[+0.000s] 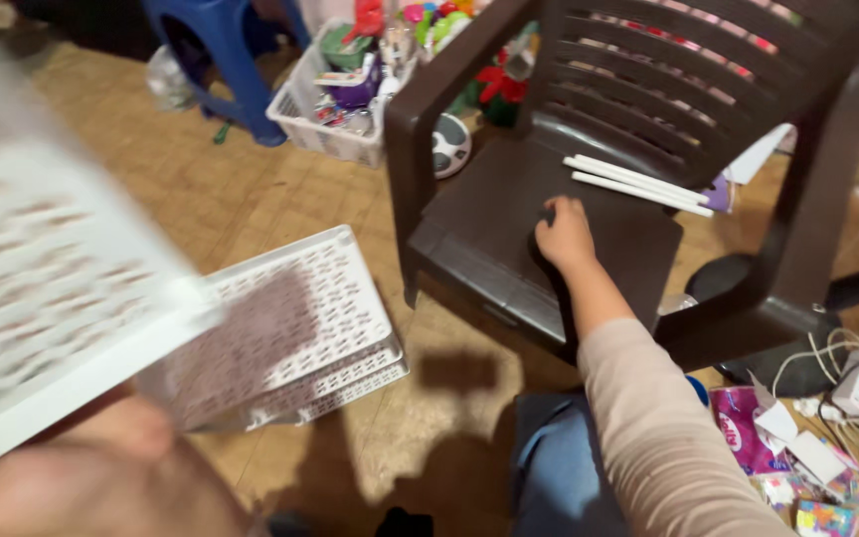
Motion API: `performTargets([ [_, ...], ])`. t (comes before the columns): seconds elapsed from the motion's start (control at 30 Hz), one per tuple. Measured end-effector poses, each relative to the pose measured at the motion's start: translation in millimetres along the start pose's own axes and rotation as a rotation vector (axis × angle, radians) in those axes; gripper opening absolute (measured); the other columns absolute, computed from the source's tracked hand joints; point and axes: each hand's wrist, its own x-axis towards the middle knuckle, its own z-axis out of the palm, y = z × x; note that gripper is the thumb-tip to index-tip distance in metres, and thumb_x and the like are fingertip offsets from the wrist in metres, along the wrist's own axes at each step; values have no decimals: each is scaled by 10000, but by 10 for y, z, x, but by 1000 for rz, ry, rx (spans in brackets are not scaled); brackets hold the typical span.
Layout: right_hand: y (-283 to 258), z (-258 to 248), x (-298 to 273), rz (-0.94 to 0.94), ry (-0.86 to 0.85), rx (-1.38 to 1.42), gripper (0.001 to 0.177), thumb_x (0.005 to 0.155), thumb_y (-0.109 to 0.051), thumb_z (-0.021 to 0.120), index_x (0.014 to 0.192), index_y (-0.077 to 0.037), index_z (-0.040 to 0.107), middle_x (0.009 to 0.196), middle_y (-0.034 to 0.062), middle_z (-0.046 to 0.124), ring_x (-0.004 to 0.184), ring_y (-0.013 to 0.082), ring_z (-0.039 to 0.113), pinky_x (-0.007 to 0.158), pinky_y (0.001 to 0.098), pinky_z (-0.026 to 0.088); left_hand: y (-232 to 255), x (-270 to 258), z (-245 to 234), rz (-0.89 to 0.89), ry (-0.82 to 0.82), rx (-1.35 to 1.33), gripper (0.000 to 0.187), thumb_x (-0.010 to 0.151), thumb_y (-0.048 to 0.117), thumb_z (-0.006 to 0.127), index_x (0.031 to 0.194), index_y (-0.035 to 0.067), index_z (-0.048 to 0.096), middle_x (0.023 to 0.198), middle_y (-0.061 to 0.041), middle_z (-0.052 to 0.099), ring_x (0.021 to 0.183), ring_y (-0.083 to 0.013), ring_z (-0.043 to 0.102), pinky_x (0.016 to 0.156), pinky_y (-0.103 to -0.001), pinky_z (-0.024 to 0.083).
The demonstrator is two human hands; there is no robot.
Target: The person assembles a white plastic shelving unit by stacking trays and inserting vertical support poles. After assembly, the person wipes small colorful boxes with a tissue and places them on the shelves.
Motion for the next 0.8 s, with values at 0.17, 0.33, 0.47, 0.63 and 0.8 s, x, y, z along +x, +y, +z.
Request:
performTargets([
  [0.17,440,-226,606,354,-19,-346,684,818,-155,741,1426,-14,460,1509,219,401,1434,393,332,1166,564,240,-956,-494,765,-177,-24,67,524,1086,59,571,1548,-62,354,1536,-214,494,1412,-292,511,1251,-413,429],
  [0.33,739,-400,856,556,-33,-440,839,774,-155,697,1519,-75,318,1606,168,208,1505,375,116,1109,724,-10,-1719,-957,1028,-346,-103,221,518,1073,-11,529,1528,-28,281,1519,-166,474,1365,-219,503,1205,-372,412],
  [0.47,658,-306,859,517,-192,-519,742,836,-214,674,1505,-70,388,1596,169,261,1496,407,200,1151,731,-5,-1997,-1077,955,-498,-134,342,519,1036,1,514,1507,-14,298,1449,-155,514,1277,-196,534,1113,-354,434],
  [0.63,388,54,783,427,-249,-531,565,897,-221,638,1428,-67,520,1510,147,348,1437,383,301,1168,749,42,-1997,-1026,864,-601,-81,482,519,1006,3,529,1495,-4,355,1438,-154,544,1277,-195,551,1107,-337,435],
  [0.8,24,63,610,327,-271,-571,418,903,-184,635,1300,-54,652,1498,144,401,1412,365,360,1154,755,90,-1575,-800,651,-549,18,356,565,977,-4,550,1501,-7,340,1430,-177,553,1283,-224,561,1111,-364,445],
])
